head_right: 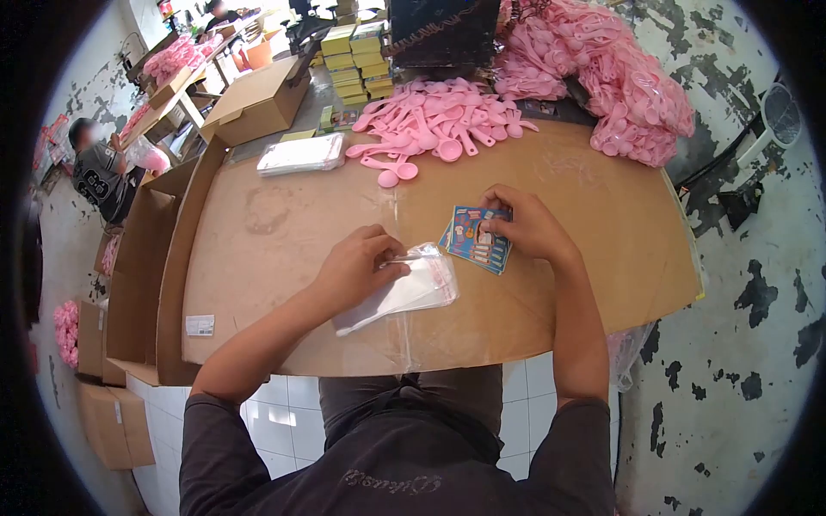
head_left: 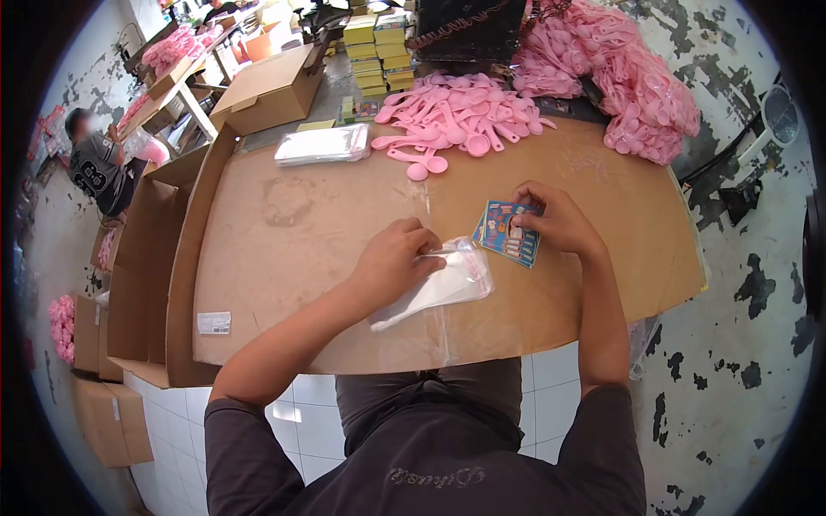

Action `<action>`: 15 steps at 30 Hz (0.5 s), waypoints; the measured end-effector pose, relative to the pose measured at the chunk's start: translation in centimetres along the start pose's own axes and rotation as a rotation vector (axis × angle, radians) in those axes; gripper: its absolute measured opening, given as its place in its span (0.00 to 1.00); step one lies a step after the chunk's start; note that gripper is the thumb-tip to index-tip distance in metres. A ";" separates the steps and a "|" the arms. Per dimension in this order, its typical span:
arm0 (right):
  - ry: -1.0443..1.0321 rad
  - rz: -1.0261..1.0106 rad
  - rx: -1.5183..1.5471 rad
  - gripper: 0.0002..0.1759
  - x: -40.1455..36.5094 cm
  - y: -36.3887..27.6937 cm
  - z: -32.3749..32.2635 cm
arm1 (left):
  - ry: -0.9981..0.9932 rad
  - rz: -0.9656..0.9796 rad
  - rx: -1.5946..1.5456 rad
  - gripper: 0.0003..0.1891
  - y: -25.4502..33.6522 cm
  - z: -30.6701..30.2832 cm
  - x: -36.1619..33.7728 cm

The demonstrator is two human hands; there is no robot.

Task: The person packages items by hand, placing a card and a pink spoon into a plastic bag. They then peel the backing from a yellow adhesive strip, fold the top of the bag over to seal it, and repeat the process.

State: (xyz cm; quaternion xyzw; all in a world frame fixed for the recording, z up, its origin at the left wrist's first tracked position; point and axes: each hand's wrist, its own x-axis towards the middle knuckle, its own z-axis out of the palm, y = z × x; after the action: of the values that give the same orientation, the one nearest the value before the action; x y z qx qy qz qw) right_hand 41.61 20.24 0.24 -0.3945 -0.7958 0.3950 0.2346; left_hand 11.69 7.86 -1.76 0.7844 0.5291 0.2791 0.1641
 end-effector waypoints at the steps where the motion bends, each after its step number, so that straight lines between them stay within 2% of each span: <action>1: 0.026 0.026 -0.011 0.12 0.0 0.0 -0.1 | -0.012 -0.063 -0.082 0.12 0.0 0.1 0.2; 3: 0.072 0.077 -0.022 0.10 0.3 0.2 0.0 | -0.041 -0.199 -0.241 0.09 -0.3 -0.2 0.1; 6: 0.224 -0.302 -0.160 0.08 0.5 0.5 0.4 | 0.020 -0.184 -0.303 0.07 -0.4 -0.1 -0.3; 9: 0.123 -0.139 0.034 0.07 0.1 -0.8 0.2 | 0.115 -0.159 -0.332 0.08 -0.3 0.1 -0.3; 12: 0.015 -0.132 0.608 0.07 -0.5 -1.8 1.5 | 0.129 -0.094 -0.254 0.07 -0.3 0.1 -0.3; 15: -0.218 -0.181 0.493 0.07 -0.6 -2.8 3.7 | 0.045 -0.147 -0.274 0.06 0.0 -0.7 -0.4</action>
State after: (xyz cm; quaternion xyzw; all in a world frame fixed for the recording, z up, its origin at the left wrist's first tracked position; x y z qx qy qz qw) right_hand 38.19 17.01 0.38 -0.2080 -0.7285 0.5940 0.2707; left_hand 11.17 7.48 -1.24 0.7074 0.5455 0.3533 0.2776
